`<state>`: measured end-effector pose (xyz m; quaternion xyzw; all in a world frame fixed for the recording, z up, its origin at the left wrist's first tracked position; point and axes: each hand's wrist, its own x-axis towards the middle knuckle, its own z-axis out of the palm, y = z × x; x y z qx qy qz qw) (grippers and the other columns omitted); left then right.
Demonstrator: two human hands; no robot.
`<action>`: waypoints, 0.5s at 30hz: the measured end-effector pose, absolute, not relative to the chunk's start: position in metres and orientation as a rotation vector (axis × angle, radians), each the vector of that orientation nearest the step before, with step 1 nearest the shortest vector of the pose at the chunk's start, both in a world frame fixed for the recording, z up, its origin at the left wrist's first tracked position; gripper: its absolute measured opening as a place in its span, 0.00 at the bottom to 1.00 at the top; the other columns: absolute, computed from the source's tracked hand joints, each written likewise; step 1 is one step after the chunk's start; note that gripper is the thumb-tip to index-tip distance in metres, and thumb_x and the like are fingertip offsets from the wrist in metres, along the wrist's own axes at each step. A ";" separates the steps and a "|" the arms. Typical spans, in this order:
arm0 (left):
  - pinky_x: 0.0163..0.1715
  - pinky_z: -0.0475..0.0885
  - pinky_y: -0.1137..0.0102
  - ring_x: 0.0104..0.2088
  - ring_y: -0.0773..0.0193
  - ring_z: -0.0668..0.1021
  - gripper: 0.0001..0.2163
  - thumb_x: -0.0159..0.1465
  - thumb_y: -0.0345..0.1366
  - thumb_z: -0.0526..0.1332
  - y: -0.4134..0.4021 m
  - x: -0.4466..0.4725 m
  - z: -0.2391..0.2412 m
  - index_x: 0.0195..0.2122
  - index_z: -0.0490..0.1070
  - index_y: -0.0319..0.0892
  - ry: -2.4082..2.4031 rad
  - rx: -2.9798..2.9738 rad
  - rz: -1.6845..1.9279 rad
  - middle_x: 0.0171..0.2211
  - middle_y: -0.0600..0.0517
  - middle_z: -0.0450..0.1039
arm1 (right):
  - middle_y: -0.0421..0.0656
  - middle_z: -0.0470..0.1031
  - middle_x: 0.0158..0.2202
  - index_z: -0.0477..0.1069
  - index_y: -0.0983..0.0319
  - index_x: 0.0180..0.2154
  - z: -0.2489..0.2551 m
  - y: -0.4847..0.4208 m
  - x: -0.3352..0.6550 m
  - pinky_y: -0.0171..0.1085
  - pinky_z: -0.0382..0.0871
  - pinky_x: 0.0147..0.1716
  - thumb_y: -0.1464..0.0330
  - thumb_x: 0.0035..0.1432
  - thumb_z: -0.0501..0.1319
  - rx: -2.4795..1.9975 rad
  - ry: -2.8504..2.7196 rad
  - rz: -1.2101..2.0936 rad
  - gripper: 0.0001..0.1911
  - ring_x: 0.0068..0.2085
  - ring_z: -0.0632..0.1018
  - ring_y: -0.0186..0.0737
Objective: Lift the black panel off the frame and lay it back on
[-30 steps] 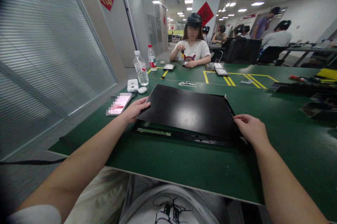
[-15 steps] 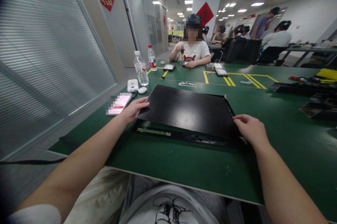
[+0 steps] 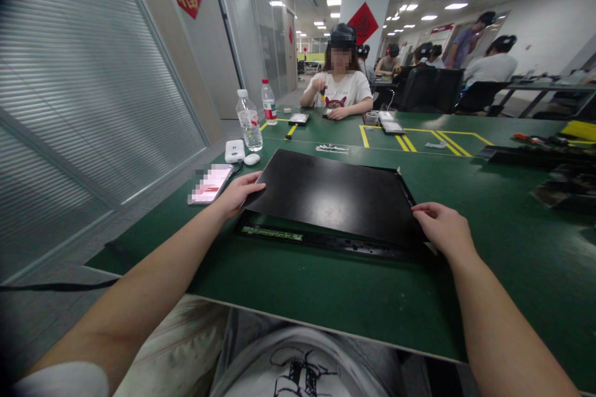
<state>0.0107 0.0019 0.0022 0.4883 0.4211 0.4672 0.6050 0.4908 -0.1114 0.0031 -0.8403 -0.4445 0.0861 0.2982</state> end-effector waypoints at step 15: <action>0.77 0.61 0.50 0.74 0.36 0.71 0.28 0.60 0.53 0.73 0.018 -0.008 -0.020 0.57 0.85 0.43 1.532 1.945 0.823 0.73 0.39 0.69 | 0.44 0.87 0.36 0.85 0.54 0.32 -0.002 -0.111 0.499 0.44 0.72 0.40 0.57 0.45 0.65 -2.164 -1.087 0.409 0.14 0.34 0.82 0.47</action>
